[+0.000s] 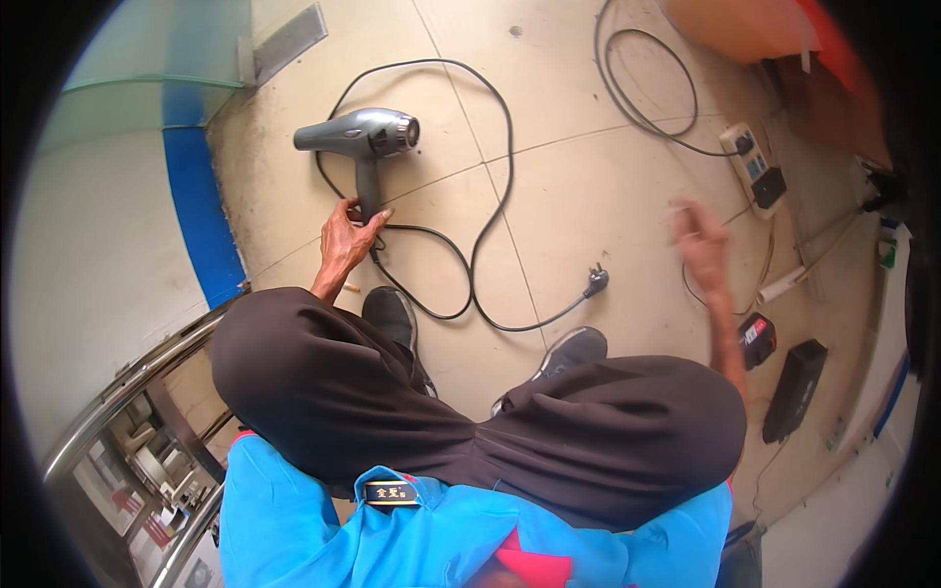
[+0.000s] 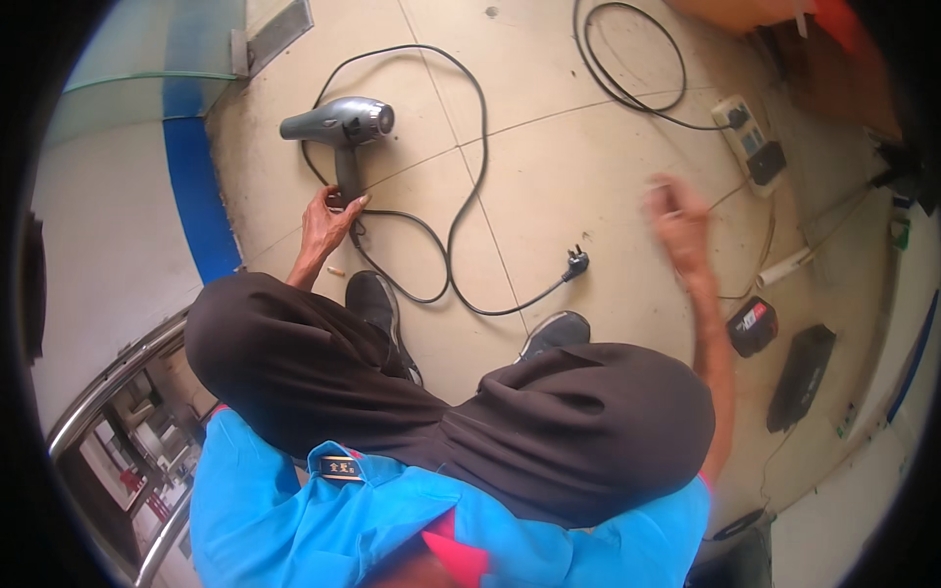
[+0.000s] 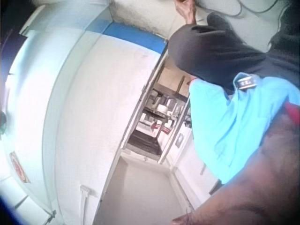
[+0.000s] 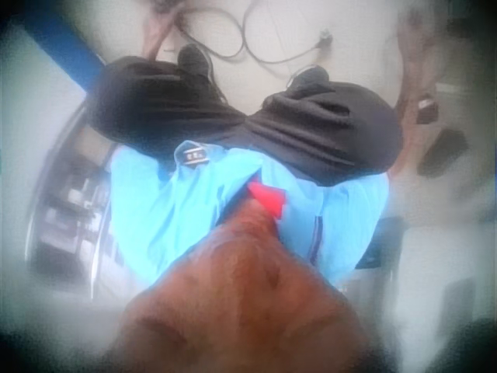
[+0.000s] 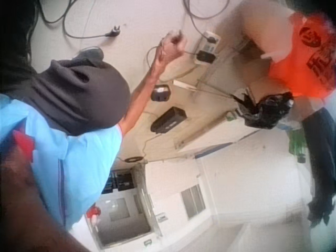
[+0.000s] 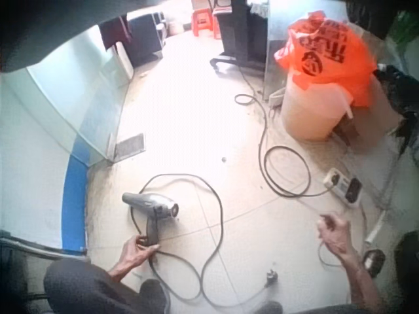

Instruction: The person sits on the floor and inspects a grey hair dryer, repeatedly turning it on and off to test its function. They manipulate the nozzle and body of the device, then unplug and replug the power cord into a nearby extension strip. Finally, they stand up and walk through a cluttered room while holding the hair dryer.

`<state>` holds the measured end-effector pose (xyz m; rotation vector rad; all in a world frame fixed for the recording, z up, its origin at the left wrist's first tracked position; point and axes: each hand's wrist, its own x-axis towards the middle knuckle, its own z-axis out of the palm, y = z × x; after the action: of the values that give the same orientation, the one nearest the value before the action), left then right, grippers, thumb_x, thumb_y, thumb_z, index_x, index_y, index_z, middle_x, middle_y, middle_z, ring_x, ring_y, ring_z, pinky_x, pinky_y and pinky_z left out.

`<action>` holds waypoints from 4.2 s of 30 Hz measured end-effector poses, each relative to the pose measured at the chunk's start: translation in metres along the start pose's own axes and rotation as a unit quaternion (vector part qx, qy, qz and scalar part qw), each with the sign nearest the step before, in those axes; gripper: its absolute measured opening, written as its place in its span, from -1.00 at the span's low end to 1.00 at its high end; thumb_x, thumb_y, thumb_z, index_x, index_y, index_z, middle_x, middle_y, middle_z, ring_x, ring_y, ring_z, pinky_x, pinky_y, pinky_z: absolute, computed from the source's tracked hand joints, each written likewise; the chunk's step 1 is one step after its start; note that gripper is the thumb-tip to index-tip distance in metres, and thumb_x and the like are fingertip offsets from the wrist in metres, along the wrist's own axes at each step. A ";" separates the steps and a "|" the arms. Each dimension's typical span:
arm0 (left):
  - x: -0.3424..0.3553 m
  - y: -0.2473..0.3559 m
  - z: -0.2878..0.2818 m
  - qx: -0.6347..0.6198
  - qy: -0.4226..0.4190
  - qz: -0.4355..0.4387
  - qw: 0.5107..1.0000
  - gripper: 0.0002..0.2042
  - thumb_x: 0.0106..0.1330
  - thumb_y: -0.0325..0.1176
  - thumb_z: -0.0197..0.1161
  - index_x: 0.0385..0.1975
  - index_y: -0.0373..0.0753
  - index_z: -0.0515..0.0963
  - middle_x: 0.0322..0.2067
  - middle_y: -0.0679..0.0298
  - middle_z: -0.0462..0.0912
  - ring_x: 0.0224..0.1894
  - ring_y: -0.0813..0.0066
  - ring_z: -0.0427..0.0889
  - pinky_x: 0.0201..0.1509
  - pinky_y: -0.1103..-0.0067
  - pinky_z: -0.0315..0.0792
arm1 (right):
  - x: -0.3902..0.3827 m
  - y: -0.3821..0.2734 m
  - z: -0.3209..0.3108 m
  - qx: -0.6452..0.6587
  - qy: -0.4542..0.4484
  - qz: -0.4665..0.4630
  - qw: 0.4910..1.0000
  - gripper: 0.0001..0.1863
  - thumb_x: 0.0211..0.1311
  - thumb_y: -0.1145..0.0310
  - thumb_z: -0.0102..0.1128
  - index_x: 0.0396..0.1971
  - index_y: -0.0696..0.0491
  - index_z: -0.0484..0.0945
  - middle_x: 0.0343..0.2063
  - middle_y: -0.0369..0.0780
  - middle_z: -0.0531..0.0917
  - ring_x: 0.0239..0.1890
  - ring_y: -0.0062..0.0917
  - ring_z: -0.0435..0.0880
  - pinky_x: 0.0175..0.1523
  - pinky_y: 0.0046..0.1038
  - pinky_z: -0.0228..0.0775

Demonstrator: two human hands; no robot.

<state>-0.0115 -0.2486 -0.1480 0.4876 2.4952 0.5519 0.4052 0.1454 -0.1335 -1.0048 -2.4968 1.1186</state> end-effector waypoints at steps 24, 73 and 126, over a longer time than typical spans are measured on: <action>-0.018 0.048 -0.016 -0.330 -0.097 0.005 0.939 -0.75 0.31 -0.28 0.32 -0.37 -0.28 0.39 -0.70 0.38 0.38 -0.82 0.60 0.33 -0.79 0.58 0.27 | -0.053 -0.094 0.110 0.000 -0.231 0.033 0.972 -0.83 0.26 0.32 0.24 -0.33 0.11 0.67 -0.60 -0.10 0.68 -0.56 -0.26 0.67 -0.39 -0.30 0.50; -0.091 0.114 -0.034 -0.353 -0.452 0.009 0.819 -0.47 0.24 -0.16 0.38 0.03 -0.42 0.40 -0.63 0.34 0.40 -0.80 0.63 0.30 -0.70 0.64 0.20 | 0.029 -0.223 0.084 0.292 -0.306 0.232 0.876 -0.17 0.21 -0.31 0.21 -0.15 0.35 0.58 -0.52 -0.14 0.67 -0.59 -0.54 0.72 -0.66 -0.63 0.28; -0.094 0.106 -0.026 -0.347 -0.425 0.035 0.835 -0.56 0.25 -0.26 0.43 -0.01 -0.31 0.38 -0.54 0.29 0.47 -0.74 0.62 0.36 -0.70 0.61 0.18 | 0.009 -0.216 0.095 0.038 -0.005 -0.131 0.991 -0.47 0.11 0.11 0.43 -0.19 0.34 0.61 -0.49 -0.01 0.71 -0.55 -0.30 0.73 -0.44 -0.36 0.58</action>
<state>0.0722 -0.2071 -0.0382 0.4012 1.3101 0.9547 0.2484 -0.0050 -0.0420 -0.6301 -2.4836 1.1270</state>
